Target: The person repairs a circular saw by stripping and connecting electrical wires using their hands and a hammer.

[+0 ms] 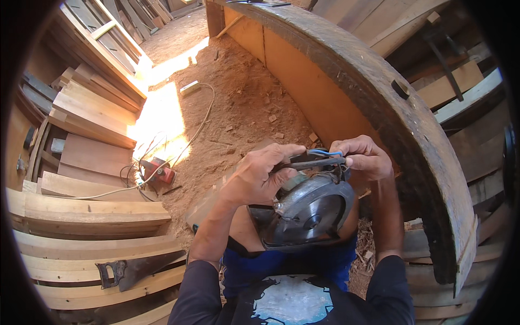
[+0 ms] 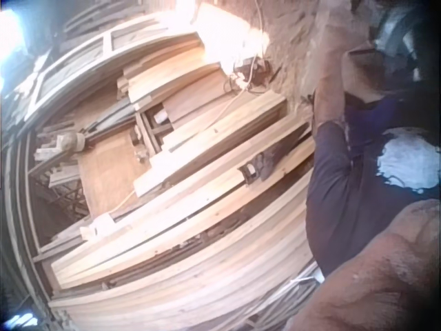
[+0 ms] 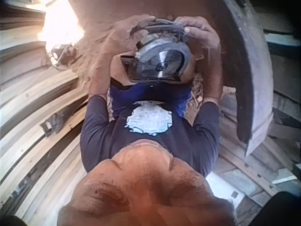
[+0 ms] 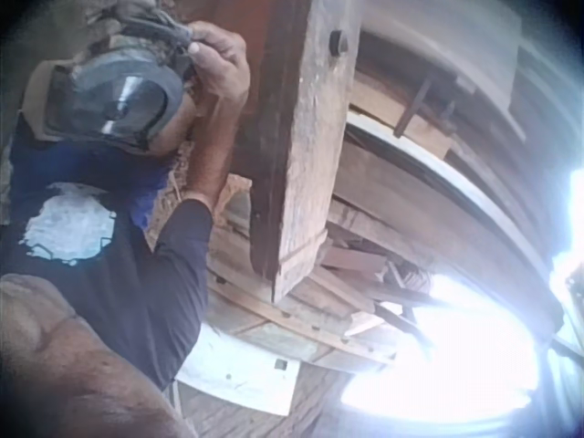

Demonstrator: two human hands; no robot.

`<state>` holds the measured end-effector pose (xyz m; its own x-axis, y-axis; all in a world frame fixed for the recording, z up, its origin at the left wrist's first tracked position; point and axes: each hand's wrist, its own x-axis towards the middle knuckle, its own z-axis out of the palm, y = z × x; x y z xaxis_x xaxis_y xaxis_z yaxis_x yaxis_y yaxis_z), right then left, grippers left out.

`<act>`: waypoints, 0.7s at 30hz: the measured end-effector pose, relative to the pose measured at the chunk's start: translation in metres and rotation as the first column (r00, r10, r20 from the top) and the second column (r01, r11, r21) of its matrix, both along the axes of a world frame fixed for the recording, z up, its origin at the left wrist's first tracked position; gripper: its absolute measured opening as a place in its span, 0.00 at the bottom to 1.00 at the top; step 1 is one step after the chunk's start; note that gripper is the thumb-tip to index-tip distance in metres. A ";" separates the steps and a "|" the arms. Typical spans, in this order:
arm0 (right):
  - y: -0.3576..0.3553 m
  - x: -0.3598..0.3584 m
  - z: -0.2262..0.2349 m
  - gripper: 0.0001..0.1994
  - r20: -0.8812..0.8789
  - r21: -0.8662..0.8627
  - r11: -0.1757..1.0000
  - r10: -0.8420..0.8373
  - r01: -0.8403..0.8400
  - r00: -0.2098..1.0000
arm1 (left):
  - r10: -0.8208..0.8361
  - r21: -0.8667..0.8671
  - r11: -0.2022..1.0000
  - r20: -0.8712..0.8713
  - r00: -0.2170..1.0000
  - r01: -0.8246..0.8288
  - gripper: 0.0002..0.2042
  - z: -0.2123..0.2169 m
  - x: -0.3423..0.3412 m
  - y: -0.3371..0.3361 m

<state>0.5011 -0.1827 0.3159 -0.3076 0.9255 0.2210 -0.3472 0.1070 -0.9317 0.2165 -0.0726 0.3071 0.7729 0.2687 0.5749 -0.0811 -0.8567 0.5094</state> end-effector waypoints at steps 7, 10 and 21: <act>0.001 0.005 0.005 0.15 0.032 0.026 0.997 0.066 -0.067 0.997 | -0.107 -0.214 0.972 -0.031 0.994 0.098 0.20 0.013 0.004 0.015; 0.000 0.006 0.004 0.15 0.034 0.042 0.998 0.049 -0.051 0.998 | -0.201 -0.203 0.962 -0.057 0.978 0.186 0.17 0.017 0.005 0.017; 0.000 0.007 0.003 0.14 0.128 0.108 0.993 0.028 -0.042 0.991 | -0.241 -0.307 0.936 -0.211 0.947 0.170 0.11 0.024 -0.002 0.014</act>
